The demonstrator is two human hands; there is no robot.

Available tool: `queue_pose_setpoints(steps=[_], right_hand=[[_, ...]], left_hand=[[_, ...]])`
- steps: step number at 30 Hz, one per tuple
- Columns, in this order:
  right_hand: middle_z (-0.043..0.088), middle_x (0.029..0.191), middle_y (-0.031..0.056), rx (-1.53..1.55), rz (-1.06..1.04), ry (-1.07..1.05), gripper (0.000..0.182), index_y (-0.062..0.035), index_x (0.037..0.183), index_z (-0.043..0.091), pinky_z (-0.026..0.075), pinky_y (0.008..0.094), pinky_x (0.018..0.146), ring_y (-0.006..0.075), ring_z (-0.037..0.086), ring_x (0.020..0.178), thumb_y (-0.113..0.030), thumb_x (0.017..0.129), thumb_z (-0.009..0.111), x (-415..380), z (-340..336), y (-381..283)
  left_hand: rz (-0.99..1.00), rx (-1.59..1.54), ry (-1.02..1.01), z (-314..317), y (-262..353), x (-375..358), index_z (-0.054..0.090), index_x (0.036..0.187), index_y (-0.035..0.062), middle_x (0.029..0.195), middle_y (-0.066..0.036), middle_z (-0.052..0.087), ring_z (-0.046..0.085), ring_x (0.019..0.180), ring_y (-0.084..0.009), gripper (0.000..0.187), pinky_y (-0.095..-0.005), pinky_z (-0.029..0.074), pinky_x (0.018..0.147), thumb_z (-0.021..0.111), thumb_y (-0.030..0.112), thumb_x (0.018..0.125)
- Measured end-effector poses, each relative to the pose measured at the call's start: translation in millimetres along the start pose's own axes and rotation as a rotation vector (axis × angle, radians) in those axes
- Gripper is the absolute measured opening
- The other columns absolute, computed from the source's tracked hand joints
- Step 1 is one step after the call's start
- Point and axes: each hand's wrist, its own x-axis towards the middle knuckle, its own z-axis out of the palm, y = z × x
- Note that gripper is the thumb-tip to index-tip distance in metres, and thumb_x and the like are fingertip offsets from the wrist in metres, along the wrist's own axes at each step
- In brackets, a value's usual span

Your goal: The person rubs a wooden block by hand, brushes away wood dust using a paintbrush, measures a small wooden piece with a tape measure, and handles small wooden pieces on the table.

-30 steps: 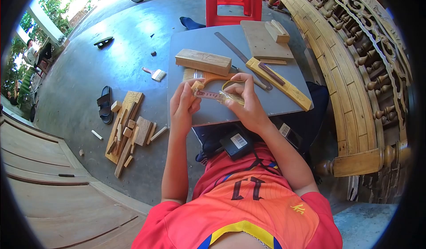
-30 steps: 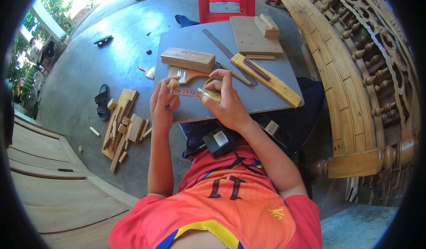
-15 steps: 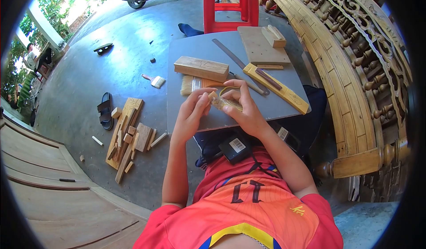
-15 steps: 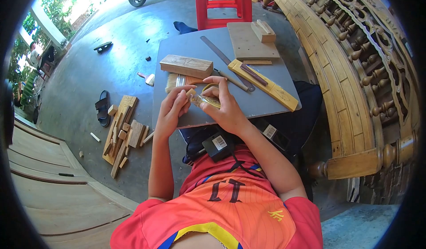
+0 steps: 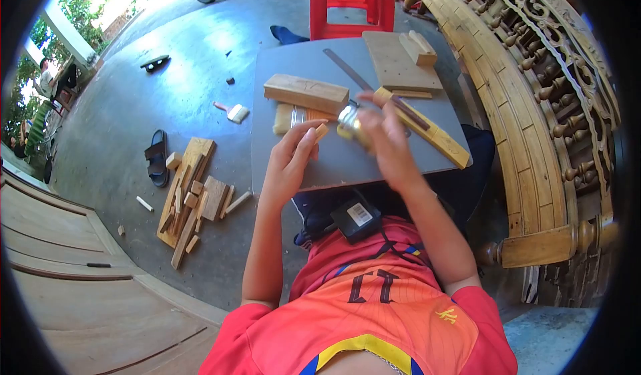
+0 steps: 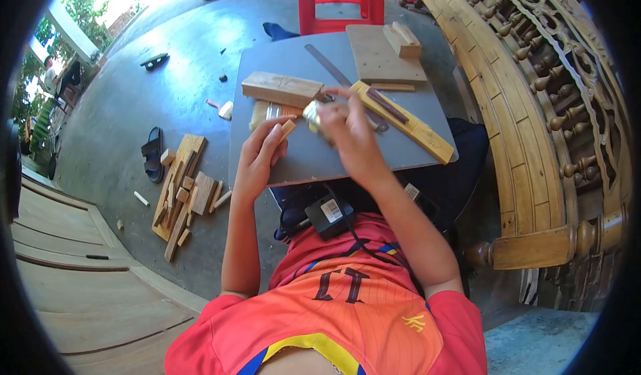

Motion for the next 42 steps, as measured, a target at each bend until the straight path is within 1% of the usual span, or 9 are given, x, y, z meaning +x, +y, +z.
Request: queue_pose_setpoints(steps=[4, 13, 23, 24, 26, 28, 32, 37, 42], right_hand=[[0.069, 0.101, 0.007, -0.307, -0.175, -0.02, 0.054, -0.0033, 0.141, 0.05, 0.05, 0.029, 0.085, 0.0132, 0.064, 0.095, -0.04, 0.105, 0.066, 45, -8, -46], [0.073, 0.113, 0.0189, -0.987, -0.264, -0.18, 0.058, -0.0051, 0.134, 0.059, 0.054, 0.0393, 0.097, 0.0307, 0.071, 0.113, -0.053, 0.102, 0.066, 183, 2, 2], [0.072, 0.106, 0.0206, -0.981, -0.576, -0.092, 0.034, 0.0011, 0.121, 0.063, 0.058, 0.038, 0.085, 0.0268, 0.073, 0.1, -0.022, 0.097, 0.072, 227, 27, 45], [0.073, 0.115, 0.0224, -0.902, -0.349, -0.172, 0.039, 0.0004, 0.124, 0.063, 0.058, 0.0456, 0.092, 0.0348, 0.073, 0.105, -0.025, 0.096, 0.073, 209, 27, 15], [0.073, 0.119, 0.024, -0.903, -0.211, -0.238, 0.045, 0.0003, 0.13, 0.06, 0.055, 0.046, 0.101, 0.0334, 0.071, 0.116, -0.026, 0.095, 0.074, 180, 18, -25], [0.075, 0.115, 0.0146, -0.968, -0.3, -0.299, 0.04, -0.0015, 0.128, 0.066, 0.053, 0.033, 0.099, 0.022, 0.071, 0.11, -0.03, 0.101, 0.071, 159, -11, -35], [0.075, 0.108, 0.0098, -0.804, -0.182, -0.014, 0.032, -0.0062, 0.124, 0.071, 0.054, 0.033, 0.094, 0.0188, 0.071, 0.109, -0.028, 0.102, 0.071, 77, -72, -65], [0.073, 0.105, 0.0087, -1.044, -0.016, 0.182, 0.024, -0.0085, 0.119, 0.072, 0.051, 0.0345, 0.094, 0.0191, 0.067, 0.1, -0.021, 0.099, 0.072, -1, -97, -60], [0.066, 0.102, 0.0057, -1.353, -0.292, 0.116, 0.021, -0.0134, 0.109, 0.074, 0.044, 0.0434, 0.092, 0.0269, 0.061, 0.101, -0.025, 0.092, 0.078, -16, -71, -33]], left_hand=[[0.041, 0.001, 0.013, 4, -2, 0, 0.069, 0.135, 0.0058, 0.079, 0.003, 0.056, 0.043, 0.068, -0.0028, 0.034, -0.0207, 0.034, 0.061, 0.051, 0.025, 0.113], [-0.043, 0.041, -0.012, 1, 3, -1, 0.068, 0.136, 0.006, 0.079, 0.001, 0.058, 0.052, 0.077, -0.006, 0.036, -0.0249, 0.042, 0.069, 0.056, 0.028, 0.111], [0.034, 0.131, -0.028, 3, 6, -3, 0.071, 0.132, 0.0045, 0.087, -0.003, 0.072, 0.06, 0.083, -0.0059, 0.035, -0.0246, 0.047, 0.073, 0.068, 0.028, 0.106], [0.046, 0.135, -0.015, 4, 4, -3, 0.072, 0.129, 0.0041, 0.089, -0.004, 0.074, 0.063, 0.085, -0.0068, 0.035, -0.0259, 0.049, 0.076, 0.07, 0.028, 0.105], [0.078, 0.154, 0.008, 4, -1, -1, 0.073, 0.125, 0.0034, 0.093, -0.007, 0.076, 0.068, 0.089, -0.0101, 0.034, -0.0289, 0.052, 0.081, 0.072, 0.029, 0.103], [0.109, 0.18, 0.032, 4, -10, 0, 0.073, 0.121, 0.0028, 0.097, -0.011, 0.078, 0.072, 0.093, -0.0149, 0.032, -0.0325, 0.054, 0.086, 0.074, 0.028, 0.101], [0.22, 0.337, 0.036, 1, -2, -1, 0.075, 0.114, 0.0024, 0.108, -0.015, 0.075, 0.071, 0.099, -0.0297, 0.03, -0.0386, 0.055, 0.09, 0.076, 0.027, 0.097], [0.363, 0.544, 0.051, 7, -14, -1, 0.074, 0.119, 0.0033, 0.123, -0.012, 0.071, 0.061, 0.121, -0.0336, 0.028, -0.0435, 0.049, 0.103, 0.071, 0.023, 0.099], [0.467, 0.696, 0.088, 16, -21, 1, 0.07, 0.132, 0.0051, 0.132, -0.013, 0.067, 0.059, 0.125, -0.0349, 0.032, -0.0453, 0.047, 0.108, 0.065, 0.014, 0.102]])
